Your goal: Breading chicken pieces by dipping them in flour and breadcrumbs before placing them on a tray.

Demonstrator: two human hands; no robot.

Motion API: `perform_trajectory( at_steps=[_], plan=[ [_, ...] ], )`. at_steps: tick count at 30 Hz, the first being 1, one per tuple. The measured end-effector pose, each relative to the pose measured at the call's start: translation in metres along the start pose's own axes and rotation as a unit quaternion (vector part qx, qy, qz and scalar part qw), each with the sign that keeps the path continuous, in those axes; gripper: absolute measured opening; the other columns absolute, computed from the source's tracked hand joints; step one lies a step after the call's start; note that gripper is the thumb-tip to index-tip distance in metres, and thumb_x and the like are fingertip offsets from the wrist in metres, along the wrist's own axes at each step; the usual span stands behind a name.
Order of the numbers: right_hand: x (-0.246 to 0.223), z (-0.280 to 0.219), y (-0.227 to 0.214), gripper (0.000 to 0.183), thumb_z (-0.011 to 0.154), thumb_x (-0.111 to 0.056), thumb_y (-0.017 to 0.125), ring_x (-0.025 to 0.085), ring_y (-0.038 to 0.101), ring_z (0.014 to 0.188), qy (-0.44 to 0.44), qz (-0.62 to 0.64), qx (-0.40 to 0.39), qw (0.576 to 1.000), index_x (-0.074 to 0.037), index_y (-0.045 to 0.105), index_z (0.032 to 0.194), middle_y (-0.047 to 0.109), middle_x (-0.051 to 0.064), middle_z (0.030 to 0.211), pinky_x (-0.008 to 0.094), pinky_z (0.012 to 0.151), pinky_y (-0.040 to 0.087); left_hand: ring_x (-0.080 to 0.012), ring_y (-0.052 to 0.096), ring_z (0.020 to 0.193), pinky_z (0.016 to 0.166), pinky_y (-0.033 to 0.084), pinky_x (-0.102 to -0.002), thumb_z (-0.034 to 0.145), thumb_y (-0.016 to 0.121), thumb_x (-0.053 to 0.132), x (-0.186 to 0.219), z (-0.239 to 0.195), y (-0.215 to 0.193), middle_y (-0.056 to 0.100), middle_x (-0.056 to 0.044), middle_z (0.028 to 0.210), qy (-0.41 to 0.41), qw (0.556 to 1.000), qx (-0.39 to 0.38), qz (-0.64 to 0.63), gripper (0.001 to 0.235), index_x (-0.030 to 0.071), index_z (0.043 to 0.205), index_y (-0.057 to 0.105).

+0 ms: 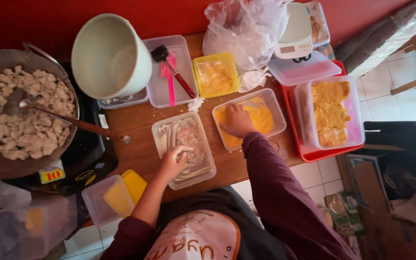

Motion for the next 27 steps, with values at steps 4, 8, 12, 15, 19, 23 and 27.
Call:
perform_trajectory(
  at_steps=[4,8,12,15,19,23,27],
  plan=[
    [-0.026,-0.007,-0.007,0.067,0.07,-0.053,0.068,0.033,0.055,0.119,-0.051,-0.084,-0.052,0.994,-0.02,0.053,0.127,0.048,0.004,0.131,0.048,0.089,0.055,-0.0311,0.07,0.11,0.098,0.054,-0.041,0.09,0.063,0.01,-0.006,-0.003,-0.006,0.077,-0.011,0.105,0.036,0.999,0.014,0.0,0.023,0.012,0.108,0.078],
    [-0.008,0.015,0.018,0.046,0.077,-0.033,0.068,0.039,0.064,0.111,-0.025,0.069,-0.15,0.986,-0.016,0.061,0.119,0.058,0.01,0.12,0.05,0.091,0.057,-0.032,0.069,0.11,0.1,0.053,-0.042,0.089,0.062,0.007,-0.005,-0.002,-0.017,0.077,-0.012,0.105,0.061,0.998,0.009,-0.007,0.023,0.01,0.106,0.077],
    [0.015,0.01,-0.026,0.049,0.073,-0.02,0.069,0.049,0.063,0.112,-0.012,0.245,-0.135,0.96,0.0,0.068,0.118,0.069,0.028,0.114,0.056,0.097,0.052,-0.0301,0.069,0.112,0.101,0.052,-0.04,0.088,0.064,0.006,-0.01,0.0,-0.019,0.077,-0.01,0.106,0.067,0.998,-0.004,-0.011,0.024,0.013,0.107,0.077],
    [0.006,-0.024,-0.084,0.042,0.078,-0.021,0.067,0.052,0.064,0.108,-0.055,0.22,-0.195,0.954,0.001,0.072,0.113,0.071,0.031,0.11,0.055,0.095,0.053,-0.0356,0.067,0.114,0.101,0.052,-0.045,0.091,0.062,0.01,0.009,-0.004,-0.017,0.075,-0.016,0.109,0.036,0.999,-0.009,0.003,0.025,0.01,0.112,0.075],
    [0.043,-0.031,-0.052,0.027,0.08,-0.02,0.066,0.042,0.071,0.09,0.021,0.228,-0.106,0.968,-0.004,0.075,0.101,0.072,0.023,0.095,0.046,0.077,0.057,-0.0267,0.067,0.115,0.103,0.052,-0.039,0.092,0.063,0.016,-0.002,0.007,-0.005,0.075,-0.007,0.11,0.037,0.999,-0.012,0.022,0.026,0.02,0.113,0.076],
    [0.06,-0.046,0.086,0.035,0.091,-0.034,0.055,0.039,0.072,0.1,0.088,0.119,-0.253,0.956,-0.008,0.075,0.103,0.073,0.019,0.101,0.053,0.083,0.059,-0.0336,0.068,0.112,0.1,0.052,-0.043,0.092,0.061,0.011,0.039,0.002,-0.009,0.075,-0.014,0.108,0.037,0.999,0.007,0.027,0.025,0.012,0.113,0.075],
    [0.04,-0.036,0.105,0.018,0.086,-0.014,0.056,0.034,0.068,0.071,-0.359,-0.197,-0.074,0.909,-0.006,0.071,0.092,0.065,0.012,0.076,0.046,0.068,0.057,-0.0386,0.068,0.111,0.096,0.055,-0.046,0.092,0.063,0.015,0.053,0.009,0.002,0.074,-0.021,0.11,0.02,0.999,0.04,0.027,0.028,0.006,0.117,0.072]
  ],
)
Point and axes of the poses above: each hand's wrist, its own z-axis towards the middle knuckle, its own y-axis out of the palm, x = y × z, the point moved 5 cm from there along z, towards the middle knuckle
